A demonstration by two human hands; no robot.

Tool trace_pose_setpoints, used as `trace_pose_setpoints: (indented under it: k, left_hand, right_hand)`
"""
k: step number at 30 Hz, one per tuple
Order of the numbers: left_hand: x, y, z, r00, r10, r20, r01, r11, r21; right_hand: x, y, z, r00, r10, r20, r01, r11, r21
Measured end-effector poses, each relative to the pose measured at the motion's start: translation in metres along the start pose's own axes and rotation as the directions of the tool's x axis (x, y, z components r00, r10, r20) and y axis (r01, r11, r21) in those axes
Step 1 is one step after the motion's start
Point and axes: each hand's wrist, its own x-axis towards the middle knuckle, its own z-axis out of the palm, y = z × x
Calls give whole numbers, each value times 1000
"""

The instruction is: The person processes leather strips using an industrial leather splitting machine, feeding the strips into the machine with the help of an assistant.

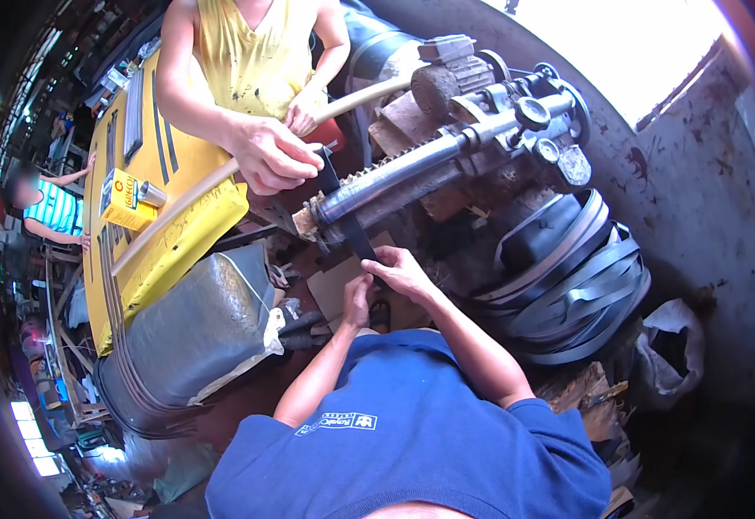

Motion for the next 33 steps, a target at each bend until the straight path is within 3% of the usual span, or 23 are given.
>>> trace_pose_setpoints:
  k: [3, 8, 11, 13, 17, 20, 22, 25, 26, 28, 30, 31, 33]
  left_hand:
    - [0, 20, 5, 999, 33, 29, -36, 993, 110]
    - [2, 2, 0, 998, -44, 53, 30, 973, 231]
    - [6, -15, -1, 995, -92, 27, 83, 967, 243]
    - [5, -1, 5, 991, -132, -2, 127, 943, 308]
    - [-2, 17, 9, 999, -42, 34, 35, 980, 197]
    - [-9, 44, 12, 1000, -9, 24, 5, 990, 140]
    - [-9, 57, 13, 1000, 2, 28, -5, 993, 118]
    - [-6, 85, 19, 1000, -1, 6, 0, 996, 87]
    - [-3, 79, 12, 998, 21, 62, -26, 995, 92]
    - [0, 68, 9, 999, 28, 35, -20, 979, -202]
    - [-6, 56, 5, 984, -92, 151, 139, 931, -337]
    - [-11, 35, -4, 971, -211, 113, 237, 918, -318]
    - [-25, 9, -7, 954, -255, 160, 294, 902, -316]
  right_hand:
    - [-8, 3, -1, 1000, 7, 3, -7, 999, 50]
    - [-13, 26, -5, 1000, -25, -10, 26, 994, 102]
    - [-29, 13, -9, 998, 47, -47, -47, 999, -7]
    - [-24, 44, -16, 998, 16, -68, -16, 1000, 2]
    - [-21, 90, -26, 996, -48, -73, 44, 998, -53]
    - [-27, 90, -23, 995, -96, 30, 100, 978, -185]
    - [-31, 85, -16, 966, -255, 44, 257, 926, -278]
    - [-35, 63, -13, 989, -99, 107, 125, 954, -271]
    - [-37, 57, -13, 991, -74, 113, 101, 963, -250]
    - [-44, 39, -13, 991, -74, 114, 92, 982, -163]
    - [-38, 49, -11, 969, -231, 92, 237, 969, -66]
    - [-36, 46, -13, 953, -292, 78, 300, 943, -143]
    - [-45, 18, -14, 958, -288, 4, 286, 949, -133]
